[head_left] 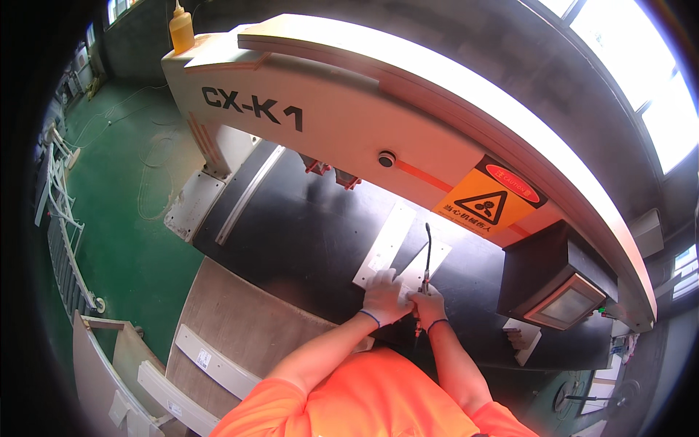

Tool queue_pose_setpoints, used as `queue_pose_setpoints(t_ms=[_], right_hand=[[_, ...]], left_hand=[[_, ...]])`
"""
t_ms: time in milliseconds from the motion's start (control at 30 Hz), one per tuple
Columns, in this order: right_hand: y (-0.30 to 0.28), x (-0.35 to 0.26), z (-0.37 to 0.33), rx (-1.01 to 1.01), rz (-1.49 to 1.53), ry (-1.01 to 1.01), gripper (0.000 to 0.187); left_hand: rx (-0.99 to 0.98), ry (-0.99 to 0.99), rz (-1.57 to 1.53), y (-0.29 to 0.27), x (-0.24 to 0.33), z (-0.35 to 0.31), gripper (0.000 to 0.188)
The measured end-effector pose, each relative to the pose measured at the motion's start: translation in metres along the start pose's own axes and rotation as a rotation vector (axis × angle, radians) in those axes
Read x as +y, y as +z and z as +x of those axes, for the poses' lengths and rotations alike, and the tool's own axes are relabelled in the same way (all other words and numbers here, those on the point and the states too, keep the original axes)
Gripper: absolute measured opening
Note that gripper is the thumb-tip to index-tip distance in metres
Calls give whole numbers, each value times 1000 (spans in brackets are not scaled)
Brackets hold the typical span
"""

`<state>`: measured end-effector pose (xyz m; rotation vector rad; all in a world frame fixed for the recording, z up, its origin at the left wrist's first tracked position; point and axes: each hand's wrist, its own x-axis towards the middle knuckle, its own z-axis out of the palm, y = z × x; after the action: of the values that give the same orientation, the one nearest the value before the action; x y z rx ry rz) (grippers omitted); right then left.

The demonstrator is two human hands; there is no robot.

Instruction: The person places wooden panels one by one onto a drilling machine, secures them under the drill head using manual pressure and a foot pedal, and uses an air nozzle to clean the workspace between pieces.

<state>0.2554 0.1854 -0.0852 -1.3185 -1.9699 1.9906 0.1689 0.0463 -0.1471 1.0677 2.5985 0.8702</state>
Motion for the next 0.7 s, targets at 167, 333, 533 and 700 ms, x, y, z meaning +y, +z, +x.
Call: queue_pose_setpoints(t_ms=[167,333,533,700], right_hand=[[-31,19,61,-6,-138,78,9],[29,9,99,-51,-272,-89,19],[95,0,98,-318,-313,-107,39],[141,-55,100,-458,-336,60,63]], left_hand=[[-343,103,235,-49,-35,3,127],[-119,223,262,-34,-87,-30,104],[135,332,270,-71,-160,-17,63],[223,465,233,-116,-219,13,44]])
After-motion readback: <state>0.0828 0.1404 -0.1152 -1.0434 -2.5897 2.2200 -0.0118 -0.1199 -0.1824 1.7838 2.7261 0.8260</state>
